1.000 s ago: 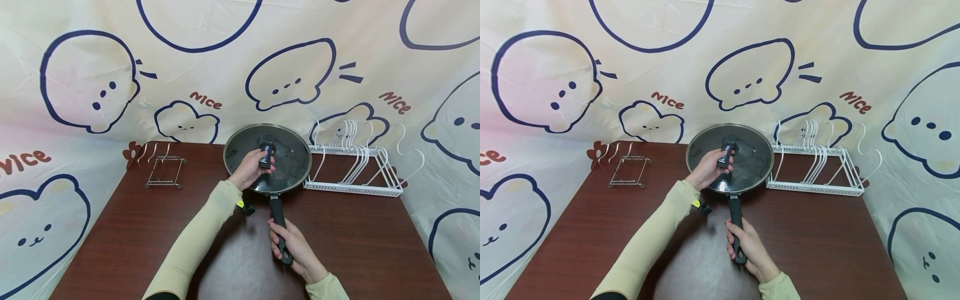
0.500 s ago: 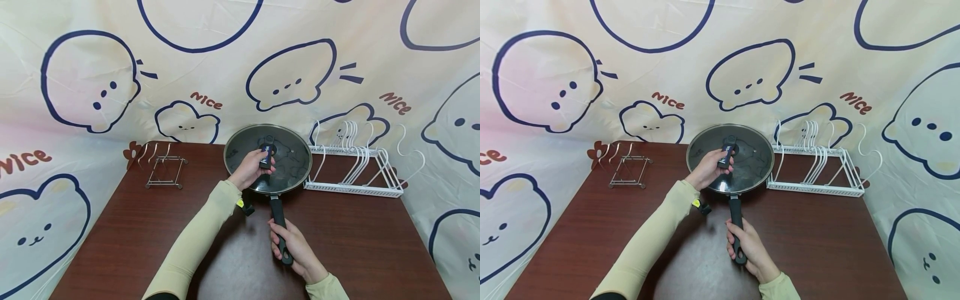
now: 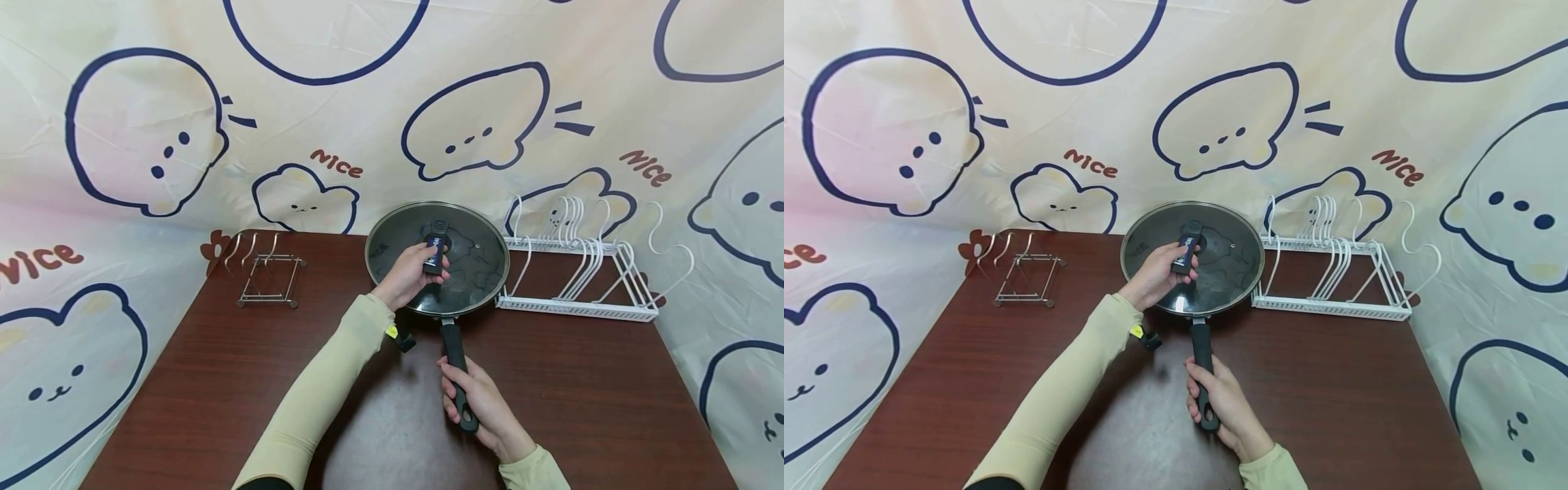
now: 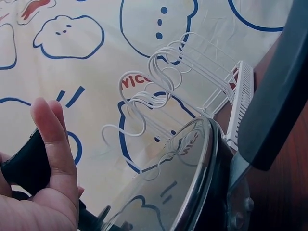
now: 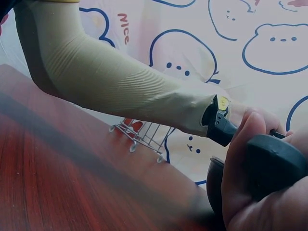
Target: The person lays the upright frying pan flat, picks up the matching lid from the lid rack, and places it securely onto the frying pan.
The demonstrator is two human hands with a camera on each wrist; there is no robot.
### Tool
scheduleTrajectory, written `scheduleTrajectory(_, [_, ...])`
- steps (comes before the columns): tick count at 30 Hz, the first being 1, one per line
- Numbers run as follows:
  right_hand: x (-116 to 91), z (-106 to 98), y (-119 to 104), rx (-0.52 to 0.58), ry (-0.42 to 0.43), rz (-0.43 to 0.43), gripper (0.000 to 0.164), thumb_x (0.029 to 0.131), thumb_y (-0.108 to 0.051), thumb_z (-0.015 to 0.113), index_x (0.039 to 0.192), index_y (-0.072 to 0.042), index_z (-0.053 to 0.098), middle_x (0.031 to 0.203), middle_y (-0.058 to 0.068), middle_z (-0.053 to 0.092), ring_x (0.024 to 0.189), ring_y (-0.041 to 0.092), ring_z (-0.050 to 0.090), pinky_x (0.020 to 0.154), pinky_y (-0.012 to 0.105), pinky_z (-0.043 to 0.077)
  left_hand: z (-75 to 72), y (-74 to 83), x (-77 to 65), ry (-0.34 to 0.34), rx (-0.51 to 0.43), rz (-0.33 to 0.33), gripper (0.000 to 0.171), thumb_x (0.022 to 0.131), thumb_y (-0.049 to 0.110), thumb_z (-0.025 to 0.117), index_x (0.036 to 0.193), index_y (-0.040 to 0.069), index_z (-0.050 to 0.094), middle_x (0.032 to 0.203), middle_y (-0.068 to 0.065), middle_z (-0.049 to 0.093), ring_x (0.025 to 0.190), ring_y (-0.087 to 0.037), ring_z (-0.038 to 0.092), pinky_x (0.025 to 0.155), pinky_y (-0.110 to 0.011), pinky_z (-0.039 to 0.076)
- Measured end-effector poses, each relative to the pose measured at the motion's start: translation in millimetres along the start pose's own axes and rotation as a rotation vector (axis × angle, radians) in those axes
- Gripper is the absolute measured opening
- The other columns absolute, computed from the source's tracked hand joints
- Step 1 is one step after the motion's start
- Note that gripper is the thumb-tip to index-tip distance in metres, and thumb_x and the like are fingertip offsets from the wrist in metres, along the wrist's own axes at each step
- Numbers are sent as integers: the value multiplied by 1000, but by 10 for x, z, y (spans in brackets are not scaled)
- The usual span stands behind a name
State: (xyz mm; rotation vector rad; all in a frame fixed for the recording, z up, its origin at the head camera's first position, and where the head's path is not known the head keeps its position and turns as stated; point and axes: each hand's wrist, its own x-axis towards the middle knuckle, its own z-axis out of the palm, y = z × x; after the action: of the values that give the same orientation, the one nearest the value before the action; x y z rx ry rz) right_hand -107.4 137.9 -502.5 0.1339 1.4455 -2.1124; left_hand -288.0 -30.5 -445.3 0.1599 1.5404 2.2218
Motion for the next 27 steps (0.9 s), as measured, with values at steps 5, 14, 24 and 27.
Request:
scheduleTrajectory(5, [7,-1,4,4,-1,-2,33,107,-27,54,129,-5,41,71,-4,46,48,9,49,45,20,45,-5,0,-8,-3,-7,-1,43,114,24,39,147,-2,44,103,-9,60,79,-14,68,72,-20,58])
scheduleTrajectory(14, [-4,12,-13,7,-3,4,29,108,-26,53,127,-8,42,72,-4,46,49,9,49,46,20,45,-20,11,-54,-14,-25,8,46,113,24,39,151,-2,41,104,-10,63,80,-14,70,73,-21,59])
scheduleTrajectory(24, [-2,13,-30,3,12,5,30,108,-25,53,128,-7,42,71,-4,47,51,10,52,48,20,47,-69,28,-118,-20,44,-11,44,113,24,41,151,3,38,115,-17,63,80,-15,72,74,-23,59])
scheduleTrajectory(27, [0,-2,-34,-23,20,7,34,108,-27,54,130,-5,41,72,-4,48,52,11,54,50,21,49,-89,42,-156,-17,73,-25,44,113,25,42,151,3,38,128,-24,59,79,-16,72,74,-24,59])
